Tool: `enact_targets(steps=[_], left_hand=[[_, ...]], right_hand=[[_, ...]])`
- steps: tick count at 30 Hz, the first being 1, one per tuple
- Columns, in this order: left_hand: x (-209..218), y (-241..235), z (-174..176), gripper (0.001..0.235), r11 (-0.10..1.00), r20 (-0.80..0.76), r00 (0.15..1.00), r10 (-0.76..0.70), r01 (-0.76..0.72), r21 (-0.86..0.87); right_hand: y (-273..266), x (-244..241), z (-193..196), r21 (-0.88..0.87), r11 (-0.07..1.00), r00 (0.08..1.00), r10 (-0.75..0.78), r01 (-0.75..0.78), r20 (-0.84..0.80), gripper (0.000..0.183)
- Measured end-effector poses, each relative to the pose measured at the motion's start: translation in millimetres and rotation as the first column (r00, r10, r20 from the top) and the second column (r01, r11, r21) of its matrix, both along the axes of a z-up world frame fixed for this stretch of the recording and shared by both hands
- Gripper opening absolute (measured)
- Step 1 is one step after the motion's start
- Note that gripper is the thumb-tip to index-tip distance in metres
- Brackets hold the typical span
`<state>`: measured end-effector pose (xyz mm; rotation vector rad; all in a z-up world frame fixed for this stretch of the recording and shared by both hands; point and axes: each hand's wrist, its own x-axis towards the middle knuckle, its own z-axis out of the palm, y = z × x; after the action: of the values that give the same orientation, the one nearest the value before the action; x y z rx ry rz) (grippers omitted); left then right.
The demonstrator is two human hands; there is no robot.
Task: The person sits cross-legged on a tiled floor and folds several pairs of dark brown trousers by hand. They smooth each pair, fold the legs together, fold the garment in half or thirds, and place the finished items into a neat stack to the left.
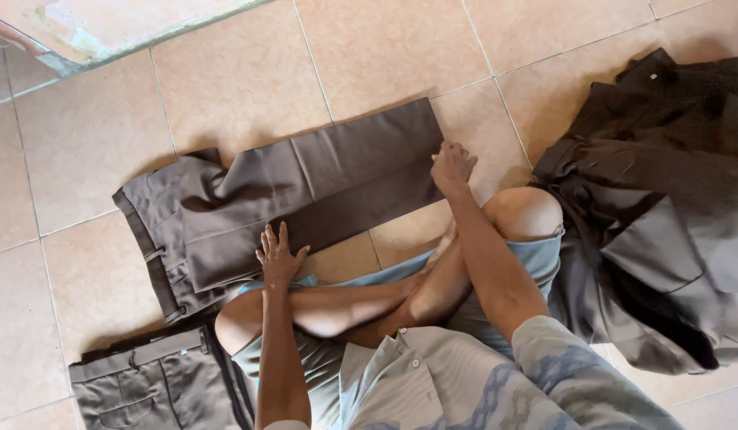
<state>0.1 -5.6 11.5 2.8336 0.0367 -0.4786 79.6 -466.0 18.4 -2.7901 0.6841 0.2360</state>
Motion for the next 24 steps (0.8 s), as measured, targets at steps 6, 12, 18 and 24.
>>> enact_targets(steps=[6, 12, 18, 24], left_hand=[[0, 2, -5, 0.097, 1.0, 0.021, 1.0, 0.009, -0.008, -0.021], [0, 0, -5, 0.095, 1.0, 0.058, 0.998, 0.023, -0.023, -0.001], [-1, 5, -15, 0.096, 0.999, 0.141, 0.99, -0.015, 0.01, 0.03], [-3, 7, -25, 0.091, 1.0, 0.219, 0.976, -0.013, 0.007, 0.025]], right_hand=[[-17, 20, -21, 0.244, 0.917, 0.948, -0.314, 0.316, -0.049, 0.037], [-50, 39, -98, 0.436, 0.854, 0.91, -0.383, 0.284, 0.157, 0.022], [59, -6, 54, 0.334, 0.913, 0.873, 0.047, -0.235, 0.485, 0.046], [36, 18, -29, 0.356, 0.931, 0.996, -0.09, 0.082, 0.005, 0.057]])
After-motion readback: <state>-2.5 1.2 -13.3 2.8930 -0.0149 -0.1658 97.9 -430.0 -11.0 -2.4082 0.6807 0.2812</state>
